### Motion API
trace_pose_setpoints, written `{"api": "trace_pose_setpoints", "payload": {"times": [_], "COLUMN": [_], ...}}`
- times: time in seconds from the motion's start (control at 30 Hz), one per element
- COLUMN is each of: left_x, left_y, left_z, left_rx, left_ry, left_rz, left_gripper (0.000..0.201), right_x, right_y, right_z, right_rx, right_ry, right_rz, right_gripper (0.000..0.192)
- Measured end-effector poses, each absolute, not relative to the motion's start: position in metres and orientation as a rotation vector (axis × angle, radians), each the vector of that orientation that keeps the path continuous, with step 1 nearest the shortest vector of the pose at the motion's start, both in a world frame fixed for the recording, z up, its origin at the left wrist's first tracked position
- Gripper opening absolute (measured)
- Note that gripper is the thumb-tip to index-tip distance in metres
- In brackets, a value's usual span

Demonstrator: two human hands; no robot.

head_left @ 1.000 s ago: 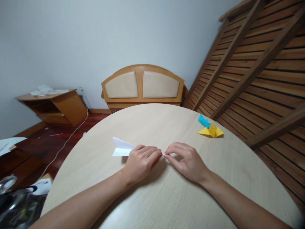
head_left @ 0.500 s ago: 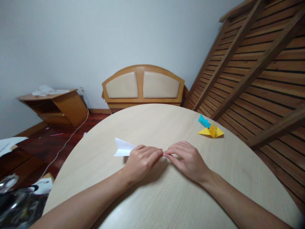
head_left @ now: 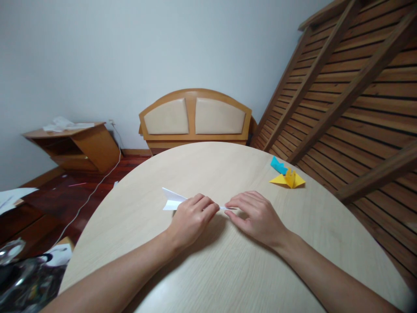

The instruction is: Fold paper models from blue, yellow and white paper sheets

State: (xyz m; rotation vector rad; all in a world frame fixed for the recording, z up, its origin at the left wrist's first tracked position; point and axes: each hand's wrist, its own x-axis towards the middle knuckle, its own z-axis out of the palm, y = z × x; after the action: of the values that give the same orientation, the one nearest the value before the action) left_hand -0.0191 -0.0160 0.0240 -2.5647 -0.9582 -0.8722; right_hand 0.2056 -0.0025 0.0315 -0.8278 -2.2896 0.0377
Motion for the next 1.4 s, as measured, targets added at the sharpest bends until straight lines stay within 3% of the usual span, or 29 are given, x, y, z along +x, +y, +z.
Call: {"api": "trace_pose_setpoints", "payload": {"times": [0.3,1.07,1.4], "left_x": [-0.016,-0.017,-0.011], "left_y": [-0.022,-0.019,-0.019], "left_z": [0.025,0.027,0.024], "left_rx": [-2.568,-2.614,-2.611], "left_ry": [-1.008,-1.140,-1.164], "left_rz": [-0.702,-0.514,-0.374], "left_gripper": [0.018,0.008,0.013], "right_x": [0.205,0.200,0.190], "right_y": [-0.003,-0.008,-0.012], "right_z": [0.032,0.035,0.030], "right_rx": [-0.806,-0.857,-0.901], "right_ry": [-2.385,-2.407,-2.460], "right_rz": [-0.091,-0.409,-0.364], "right_gripper": [0.014,0.010,0.005]}}
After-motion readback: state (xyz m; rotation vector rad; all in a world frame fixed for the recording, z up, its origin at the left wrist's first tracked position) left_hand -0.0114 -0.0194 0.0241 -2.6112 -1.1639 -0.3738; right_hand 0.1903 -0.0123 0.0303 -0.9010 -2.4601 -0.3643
